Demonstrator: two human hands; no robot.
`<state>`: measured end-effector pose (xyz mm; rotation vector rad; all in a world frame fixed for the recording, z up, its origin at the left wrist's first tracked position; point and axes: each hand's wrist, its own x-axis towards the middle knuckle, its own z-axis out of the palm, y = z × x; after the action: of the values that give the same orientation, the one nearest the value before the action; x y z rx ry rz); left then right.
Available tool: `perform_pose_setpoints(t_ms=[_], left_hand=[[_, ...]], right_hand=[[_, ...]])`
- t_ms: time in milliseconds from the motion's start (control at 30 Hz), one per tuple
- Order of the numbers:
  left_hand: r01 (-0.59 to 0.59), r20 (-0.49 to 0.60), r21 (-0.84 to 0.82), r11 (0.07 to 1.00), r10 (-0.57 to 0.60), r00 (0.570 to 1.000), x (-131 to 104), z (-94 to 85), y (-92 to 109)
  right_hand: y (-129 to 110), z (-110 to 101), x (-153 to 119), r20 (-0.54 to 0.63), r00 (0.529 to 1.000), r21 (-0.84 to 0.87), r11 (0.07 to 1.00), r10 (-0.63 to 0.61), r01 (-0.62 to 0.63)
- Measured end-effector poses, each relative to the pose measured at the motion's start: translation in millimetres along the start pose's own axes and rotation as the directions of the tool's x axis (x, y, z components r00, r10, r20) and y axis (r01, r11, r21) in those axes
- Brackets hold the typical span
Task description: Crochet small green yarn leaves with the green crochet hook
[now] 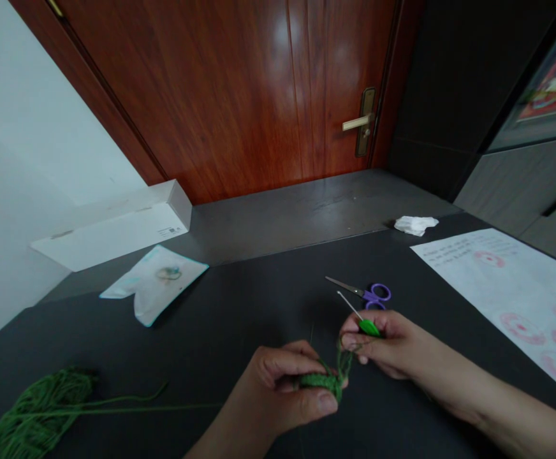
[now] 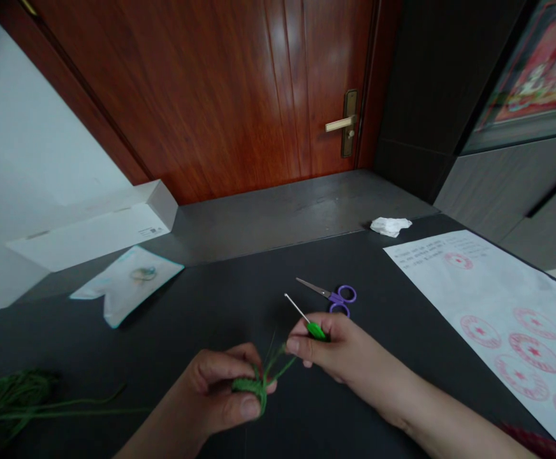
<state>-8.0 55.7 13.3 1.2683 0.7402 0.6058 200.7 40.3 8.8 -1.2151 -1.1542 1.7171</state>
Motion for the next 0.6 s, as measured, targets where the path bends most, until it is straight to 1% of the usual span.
perform_pose_setpoints(t_ms=[33, 100, 167, 200, 233, 267, 333, 467, 533, 600], left_hand=[[-0.007, -0.013, -0.029, 1.000, 0.007, 1.000, -0.8, 1.1, 1.0], [-0.028, -0.052, -0.078, 0.997, 0.024, 0.998, -2.1, 3.1, 2.4], [-0.068, -0.113, -0.094, 0.993, 0.057, 0.992, -2.6, 4.7, 2.8], [-0.086, -0.150, -0.094, 0.992, 0.071, 0.986, -2.6, 5.3, 2.6], [-0.096, -0.189, -0.088, 0.991, 0.078, 0.979, -2.3, 5.8, 2.1], [-0.097, -0.229, -0.078, 0.992, 0.077, 0.971, -1.9, 6.2, 1.5], [-0.073, -0.289, -0.069, 0.995, 0.050, 0.956, -1.1, 6.7, -0.1], [-0.018, -0.326, -0.074, 0.997, -0.007, 0.945, -0.9, 9.3, -2.7], [0.014, -0.327, -0.020, 1.000, -0.019, 0.945, -1.5, 12.6, -2.8], [0.021, -0.351, 0.101, 0.995, 0.016, 0.936, -2.4, 16.9, -2.8]], right_hand=[[1.3, 1.2, 1.0, -0.022, 1.000, -0.002, 1.000, -0.007, 0.007], [2.7, 3.2, 1.7, -0.124, 0.990, 0.016, 0.998, -0.064, 0.067], [4.1, 5.7, 0.8, -0.256, 0.956, 0.027, 0.987, -0.144, 0.156], [5.4, 7.3, -0.3, -0.301, 0.938, 0.026, 0.981, -0.174, 0.190], [7.4, 9.1, -1.7, -0.319, 0.927, 0.019, 0.977, -0.195, 0.213], [10.0, 11.1, -3.3, -0.317, 0.924, 0.007, 0.974, -0.212, 0.226], [16.1, 15.3, -7.0, -0.262, 0.933, -0.040, 0.969, -0.246, 0.244], [26.4, 24.2, -12.7, -0.128, 0.943, -0.169, 0.944, -0.307, 0.285], [30.5, 28.8, -13.1, -0.092, 0.946, -0.175, 0.940, -0.310, 0.291], [35.4, 33.1, -12.0, -0.084, 0.952, -0.139, 0.949, -0.295, 0.282]])
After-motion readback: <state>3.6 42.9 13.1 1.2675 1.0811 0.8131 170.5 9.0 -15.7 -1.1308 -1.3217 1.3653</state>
